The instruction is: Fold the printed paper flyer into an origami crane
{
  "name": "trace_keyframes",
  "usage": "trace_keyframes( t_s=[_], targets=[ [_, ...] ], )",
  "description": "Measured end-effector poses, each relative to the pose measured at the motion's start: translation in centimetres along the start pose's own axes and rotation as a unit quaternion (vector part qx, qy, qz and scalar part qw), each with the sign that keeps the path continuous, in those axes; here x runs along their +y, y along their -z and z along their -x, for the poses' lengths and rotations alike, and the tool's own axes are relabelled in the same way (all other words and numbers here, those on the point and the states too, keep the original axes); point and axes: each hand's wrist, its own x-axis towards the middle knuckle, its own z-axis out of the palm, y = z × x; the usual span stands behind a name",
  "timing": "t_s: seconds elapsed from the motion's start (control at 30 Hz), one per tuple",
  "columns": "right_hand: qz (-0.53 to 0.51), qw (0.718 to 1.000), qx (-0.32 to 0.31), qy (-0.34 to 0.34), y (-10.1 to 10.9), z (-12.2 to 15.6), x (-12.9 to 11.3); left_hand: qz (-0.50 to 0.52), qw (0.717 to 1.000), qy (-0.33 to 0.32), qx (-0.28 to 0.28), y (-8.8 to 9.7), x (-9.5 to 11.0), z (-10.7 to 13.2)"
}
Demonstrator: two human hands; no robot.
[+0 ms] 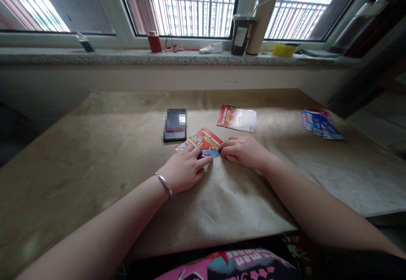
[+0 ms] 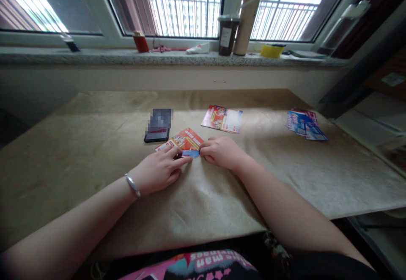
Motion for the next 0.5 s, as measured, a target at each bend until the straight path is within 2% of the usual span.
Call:
trace_keyframes(
  t_s=[0.5],
  targets=[
    [-0.004,0.998,-0.040,-0.056,0.8,1.0,1.1,0.003,1.000,-0.002,0.005,-0.2,-0.1,0.0]
  ],
)
